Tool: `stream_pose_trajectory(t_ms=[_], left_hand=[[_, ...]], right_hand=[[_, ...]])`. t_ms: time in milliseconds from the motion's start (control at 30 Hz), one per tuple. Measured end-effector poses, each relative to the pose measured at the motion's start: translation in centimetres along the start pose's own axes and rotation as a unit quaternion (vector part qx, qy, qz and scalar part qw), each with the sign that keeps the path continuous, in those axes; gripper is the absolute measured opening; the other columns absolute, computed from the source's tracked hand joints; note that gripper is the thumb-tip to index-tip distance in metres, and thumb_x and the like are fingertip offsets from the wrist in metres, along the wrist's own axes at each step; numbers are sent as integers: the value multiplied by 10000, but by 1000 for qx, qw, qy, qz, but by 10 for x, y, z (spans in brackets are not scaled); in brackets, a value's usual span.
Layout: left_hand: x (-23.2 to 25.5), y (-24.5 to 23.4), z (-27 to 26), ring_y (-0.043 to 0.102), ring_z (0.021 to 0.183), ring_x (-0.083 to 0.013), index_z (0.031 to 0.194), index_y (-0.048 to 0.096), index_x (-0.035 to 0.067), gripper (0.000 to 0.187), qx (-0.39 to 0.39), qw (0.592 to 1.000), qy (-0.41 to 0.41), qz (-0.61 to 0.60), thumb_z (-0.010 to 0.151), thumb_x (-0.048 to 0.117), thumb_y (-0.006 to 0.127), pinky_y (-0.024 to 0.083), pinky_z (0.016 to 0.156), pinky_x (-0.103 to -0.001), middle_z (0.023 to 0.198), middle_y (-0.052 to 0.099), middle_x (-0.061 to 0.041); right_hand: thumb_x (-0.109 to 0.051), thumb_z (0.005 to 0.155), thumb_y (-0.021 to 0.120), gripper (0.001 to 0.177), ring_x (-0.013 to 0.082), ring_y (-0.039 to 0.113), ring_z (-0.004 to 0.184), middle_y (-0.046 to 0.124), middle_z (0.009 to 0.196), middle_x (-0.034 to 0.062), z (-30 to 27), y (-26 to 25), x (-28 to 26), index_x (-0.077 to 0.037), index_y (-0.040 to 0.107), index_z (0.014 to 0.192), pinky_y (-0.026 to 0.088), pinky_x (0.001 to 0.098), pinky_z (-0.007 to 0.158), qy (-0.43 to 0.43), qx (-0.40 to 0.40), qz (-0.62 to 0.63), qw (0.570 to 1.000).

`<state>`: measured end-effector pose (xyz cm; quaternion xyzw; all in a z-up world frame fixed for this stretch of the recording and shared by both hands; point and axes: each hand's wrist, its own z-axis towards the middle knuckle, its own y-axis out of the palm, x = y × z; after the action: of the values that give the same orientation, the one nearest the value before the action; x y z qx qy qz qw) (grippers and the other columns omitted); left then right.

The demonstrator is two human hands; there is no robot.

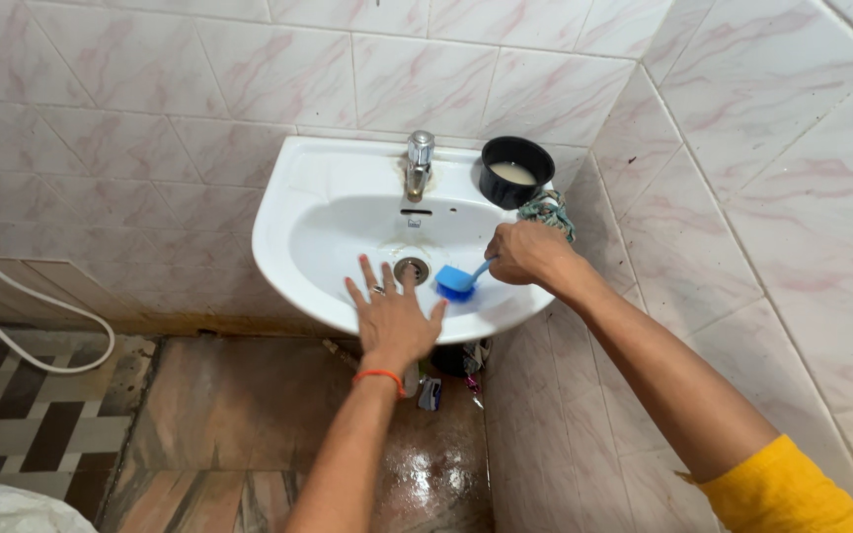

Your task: The person scrubs a white bathroom sink using a cloth and then a blue scrub brush. They clean the basin, faucet, and drain area while standing barefoot on the tiled floor.

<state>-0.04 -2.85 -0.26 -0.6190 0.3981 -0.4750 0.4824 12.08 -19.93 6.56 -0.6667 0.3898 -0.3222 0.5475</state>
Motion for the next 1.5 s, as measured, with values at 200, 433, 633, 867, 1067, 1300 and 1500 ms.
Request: stream_pose_trajectory(t_ms=[200,433,633,867,1067,1300,1500], left_hand=[[24,8,1,-32,1545,-448,1616,184,110,925,-10,997,56,-46,928,665,455,1,1210,-649,1652,167,-235],[19,12,7,40,1541,-464,1606,245,346,780,-61,994,69,-61,912,591,503,90,1223,-632,1669,200,-147],[20,13,6,101,1545,-448,1585,305,351,724,-70,992,77,-69,929,617,454,140,1222,-621,1636,301,-135],[21,14,6,153,1527,-472,1588,330,336,720,-55,993,77,-77,937,635,402,194,1204,-618,1594,361,-188],[20,18,8,146,1526,-467,1577,343,322,722,-59,992,78,-78,934,644,417,197,1203,-605,1598,333,-220],[22,15,6,140,1531,-460,1577,359,305,719,-58,993,70,-81,939,632,422,196,1210,-604,1595,340,-226],[22,12,6,144,1529,-458,1572,363,290,741,-54,992,63,-95,924,643,433,186,1215,-596,1598,330,-228]], right_hand=[[-222,780,643,398,331,743,921,757,1000,141,4,21,-16,-229,791,1149,603,441,820,43,19,9,999],[-332,836,655,426,339,784,793,780,878,172,-8,51,-33,-160,737,1217,598,422,807,42,-21,139,989],[-479,841,721,437,345,742,855,753,892,192,7,54,-10,-128,801,1088,578,453,815,17,-6,121,993],[-349,827,789,323,396,703,932,733,1009,208,40,43,55,-55,783,962,551,529,768,138,284,78,946],[-455,750,849,550,419,564,1171,668,1141,217,60,43,94,-67,741,1125,500,522,918,176,214,163,947],[-285,793,790,317,381,570,1121,672,1137,156,60,73,68,-44,773,998,471,602,860,155,308,75,936],[-121,766,740,222,405,631,1037,681,1098,189,60,89,59,-3,754,954,560,512,746,75,342,10,937]])
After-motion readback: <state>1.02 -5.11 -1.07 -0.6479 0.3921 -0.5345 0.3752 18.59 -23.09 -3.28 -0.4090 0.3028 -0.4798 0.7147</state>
